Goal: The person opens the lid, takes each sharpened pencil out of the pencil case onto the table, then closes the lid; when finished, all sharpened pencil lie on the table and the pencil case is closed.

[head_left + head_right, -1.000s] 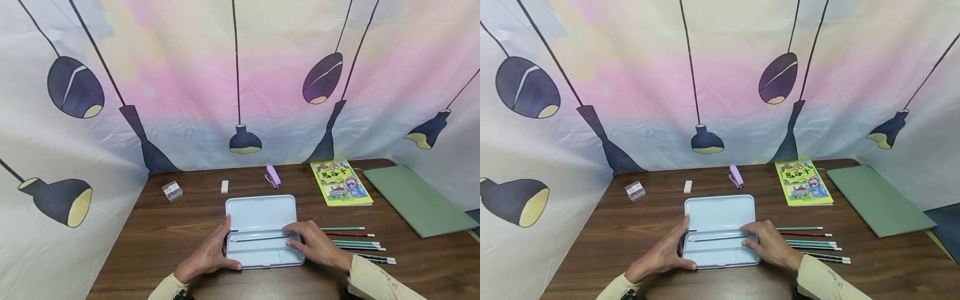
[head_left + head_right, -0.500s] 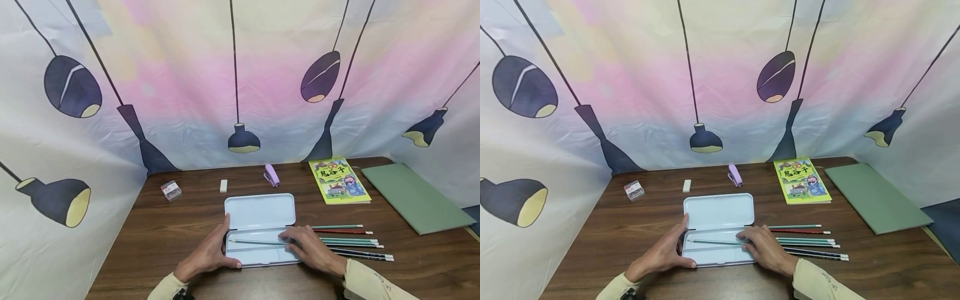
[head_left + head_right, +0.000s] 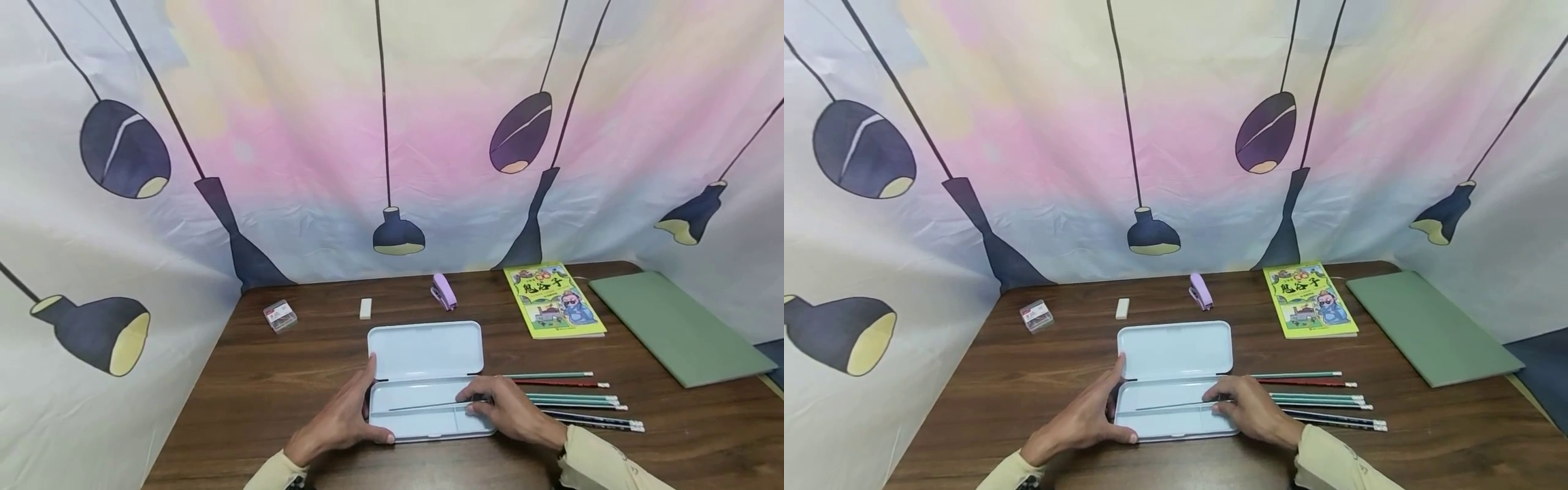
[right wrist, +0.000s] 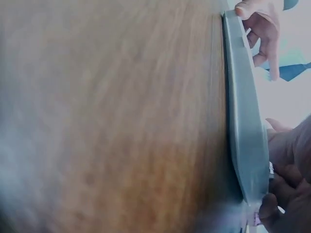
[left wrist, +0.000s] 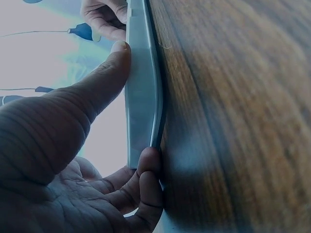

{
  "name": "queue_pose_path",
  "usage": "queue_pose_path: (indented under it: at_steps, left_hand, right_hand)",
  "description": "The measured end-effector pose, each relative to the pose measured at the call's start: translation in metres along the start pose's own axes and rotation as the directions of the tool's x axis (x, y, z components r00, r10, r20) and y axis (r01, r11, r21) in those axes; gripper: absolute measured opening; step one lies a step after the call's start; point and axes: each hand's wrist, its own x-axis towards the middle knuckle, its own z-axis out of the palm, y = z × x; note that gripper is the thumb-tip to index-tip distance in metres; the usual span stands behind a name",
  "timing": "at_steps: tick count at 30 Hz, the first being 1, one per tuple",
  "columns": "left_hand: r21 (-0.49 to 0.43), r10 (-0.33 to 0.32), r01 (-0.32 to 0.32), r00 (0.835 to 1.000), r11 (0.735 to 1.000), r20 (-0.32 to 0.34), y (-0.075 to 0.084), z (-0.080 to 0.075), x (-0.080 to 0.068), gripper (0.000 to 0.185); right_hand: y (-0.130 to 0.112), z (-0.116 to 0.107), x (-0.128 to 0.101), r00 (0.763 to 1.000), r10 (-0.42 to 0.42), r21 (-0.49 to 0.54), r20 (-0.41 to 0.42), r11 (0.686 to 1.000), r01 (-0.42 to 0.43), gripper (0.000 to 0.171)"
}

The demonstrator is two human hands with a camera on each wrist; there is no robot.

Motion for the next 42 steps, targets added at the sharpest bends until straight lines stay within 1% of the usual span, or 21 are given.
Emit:
queue_pose_path:
  at_steps: [2,5,9,11,13,15,19,24,27,30,34,38,42]
  left_hand:
    - [0.001,0.001,-0.001,1.0,1.0,0.004,0.0,0.001,0.0,0.128]
    - [0.001,-0.002,0.002,1.0,1.0,0.009,-0.001,0.001,-0.001,0.129]
    - [0.01,0.001,-0.001,1.0,1.0,0.003,-0.001,0.001,0.0,0.129]
    - [0.013,0.003,-0.003,1.0,1.0,0.002,-0.001,0.001,0.0,0.129]
    - [0.006,0.004,-0.004,1.0,1.0,0.003,-0.001,0.001,0.001,0.129]
    - [0.004,0.006,-0.006,1.0,1.0,0.002,0.0,0.001,0.001,0.13]
    - [0.003,-0.001,0.001,1.0,1.0,0.008,0.0,0.001,0.0,0.13]
    - [0.005,-0.002,0.002,1.0,1.0,0.007,0.0,0.001,0.001,0.13]
    - [0.006,0.001,-0.001,1.0,1.0,0.004,0.0,0.001,0.001,0.13]
    - [0.007,0.004,-0.004,1.0,1.0,-0.002,0.0,0.001,0.0,0.13]
    - [-0.007,0.004,-0.004,1.0,1.0,-0.001,0.0,0.0,-0.001,0.129]
    - [-0.017,0.004,-0.004,1.0,1.0,0.0,-0.001,0.001,0.0,0.129]
    - [-0.014,0.009,-0.009,1.0,1.0,-0.01,0.0,0.001,-0.001,0.129]
  right_hand:
    - [0.0,0.001,-0.002,0.998,0.047,0.024,-0.035,0.999,-0.046,0.022]
    - [-0.002,0.001,-0.003,0.986,0.109,0.07,-0.123,0.992,-0.101,0.019]
    - [-0.004,-0.005,-0.001,0.949,0.184,0.161,-0.256,0.976,-0.145,0.018]
    - [-0.005,-0.01,0.0,0.927,0.219,0.193,-0.303,0.967,-0.165,0.019]
    - [-0.005,-0.016,0.0,0.912,0.237,0.211,-0.336,0.962,-0.173,0.018]
    - [-0.005,-0.022,0.0,0.904,0.253,0.225,-0.344,0.957,-0.182,0.017]
    - [-0.004,-0.03,-0.002,0.899,0.291,0.249,-0.326,0.944,-0.216,0.014]
    - [0.0,-0.039,-0.005,0.9,0.297,0.287,-0.318,0.935,-0.208,0.011]
    - [0.004,-0.044,-0.009,0.901,0.277,0.276,-0.332,0.942,-0.188,0.009]
    - [0.007,-0.05,-0.016,0.9,0.259,0.239,-0.351,0.954,-0.182,0.009]
    - [0.013,-0.061,-0.03,0.885,0.276,0.204,-0.376,0.956,-0.211,0.009]
    - [0.021,-0.073,-0.048,0.866,0.32,0.189,-0.385,0.946,-0.265,0.012]
    - [0.031,-0.084,-0.064,0.838,0.363,0.142,-0.408,0.932,-0.334,0.016]
